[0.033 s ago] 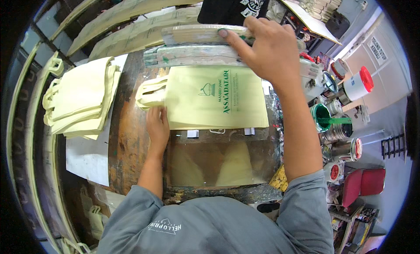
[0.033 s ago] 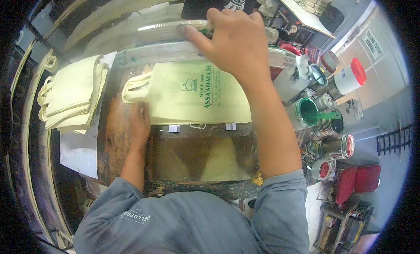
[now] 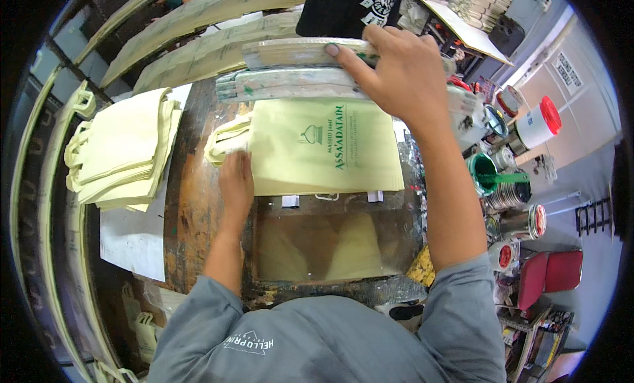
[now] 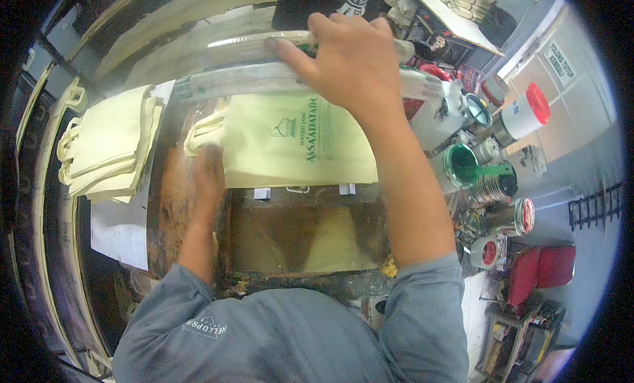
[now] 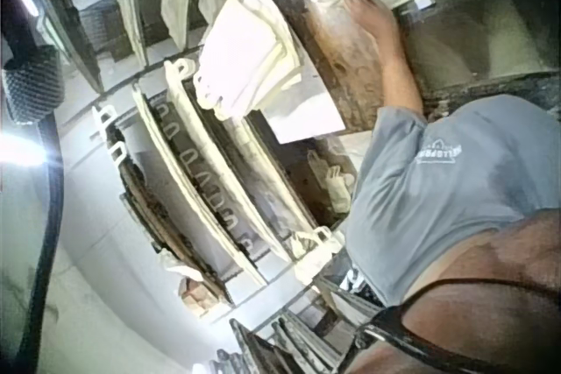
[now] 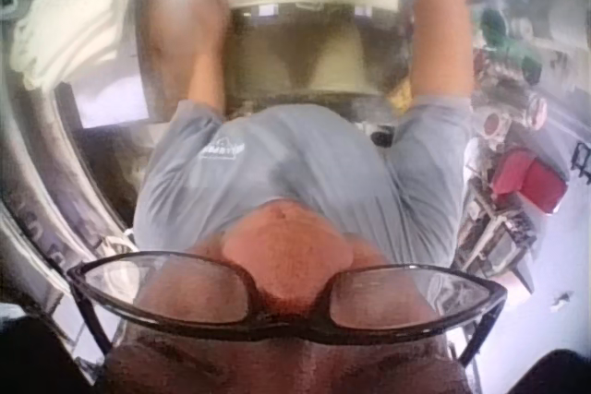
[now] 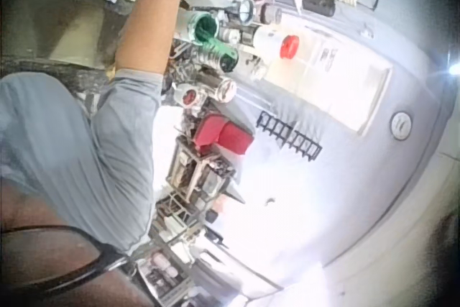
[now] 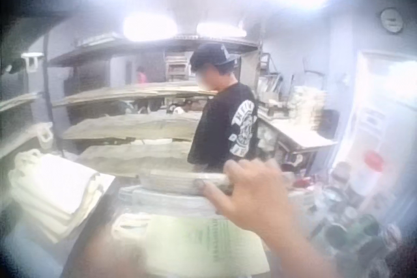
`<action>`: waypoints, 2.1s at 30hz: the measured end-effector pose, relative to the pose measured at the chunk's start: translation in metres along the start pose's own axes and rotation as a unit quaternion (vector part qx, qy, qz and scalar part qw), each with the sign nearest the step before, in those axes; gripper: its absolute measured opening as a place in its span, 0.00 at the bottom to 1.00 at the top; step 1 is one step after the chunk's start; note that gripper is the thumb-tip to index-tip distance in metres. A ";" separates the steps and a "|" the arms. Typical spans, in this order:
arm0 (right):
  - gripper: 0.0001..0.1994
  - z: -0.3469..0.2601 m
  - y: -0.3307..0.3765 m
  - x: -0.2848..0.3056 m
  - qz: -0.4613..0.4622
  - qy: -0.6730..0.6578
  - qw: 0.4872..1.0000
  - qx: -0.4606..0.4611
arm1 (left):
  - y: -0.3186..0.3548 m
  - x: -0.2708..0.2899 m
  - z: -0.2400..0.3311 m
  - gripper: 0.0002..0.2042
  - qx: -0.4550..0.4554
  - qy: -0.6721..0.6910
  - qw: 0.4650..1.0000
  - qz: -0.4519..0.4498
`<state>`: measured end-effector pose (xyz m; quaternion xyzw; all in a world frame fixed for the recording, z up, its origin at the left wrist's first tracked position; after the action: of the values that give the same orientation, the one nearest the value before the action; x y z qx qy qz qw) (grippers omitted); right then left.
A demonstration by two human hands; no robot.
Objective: The person performs screen printing on fabric bags by placing each bag onto a printing plate, lowering the screen, and using a squeegee to spread green ink across the design.
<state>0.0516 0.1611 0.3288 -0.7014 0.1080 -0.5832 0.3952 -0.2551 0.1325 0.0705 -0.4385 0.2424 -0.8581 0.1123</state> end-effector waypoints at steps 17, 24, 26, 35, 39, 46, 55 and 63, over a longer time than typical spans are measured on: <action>0.35 0.012 -0.019 -0.011 -0.044 0.043 0.998 0.002 | -0.140 0.289 -0.226 0.29 0.202 -0.495 0.834 0.133; 0.41 0.017 -0.037 -0.011 -0.160 -0.035 0.984 -0.065 | 0.043 -0.118 0.101 0.59 0.017 0.018 0.907 -0.420; 0.43 0.019 -0.037 -0.013 -0.169 -0.032 0.983 -0.068 | 0.063 -0.148 0.141 0.61 -0.050 -0.017 0.907 -0.417; 0.34 0.009 -0.018 -0.005 -0.083 0.043 0.996 -0.010 | 0.013 -0.076 0.145 0.46 -0.002 0.154 0.968 -0.197; 0.30 -0.007 0.039 -0.035 -0.198 0.029 0.980 -0.005 | -0.049 0.046 0.114 0.40 0.081 0.616 0.777 -0.099; 0.32 0.007 0.113 -0.115 -0.341 -0.029 0.939 -0.013 | 0.064 -0.026 0.026 0.50 0.137 0.326 0.924 -0.146; 0.25 -0.032 0.206 -0.102 -0.377 0.007 0.926 -0.001 | 0.092 -0.027 0.031 0.60 0.060 0.072 0.984 -0.153; 0.25 0.034 0.110 -0.219 -0.253 0.042 0.967 0.005 | 0.096 -0.030 0.025 0.62 0.036 0.051 0.988 -0.141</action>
<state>0.0516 0.2366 0.0937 -0.6786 -0.0590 -0.6938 0.2337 -0.2194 0.0547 0.0125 -0.4196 0.1521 -0.8948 -0.0064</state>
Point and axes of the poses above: each hand's wrist, its own y-axis away from the middle knuckle, its own x-axis out of the back of the hand, z = x × y, the point moved 9 cm from there along -y, towards the middle knuckle, and after that the axes turned 10 degrees about -z, right-handed, at the moved point
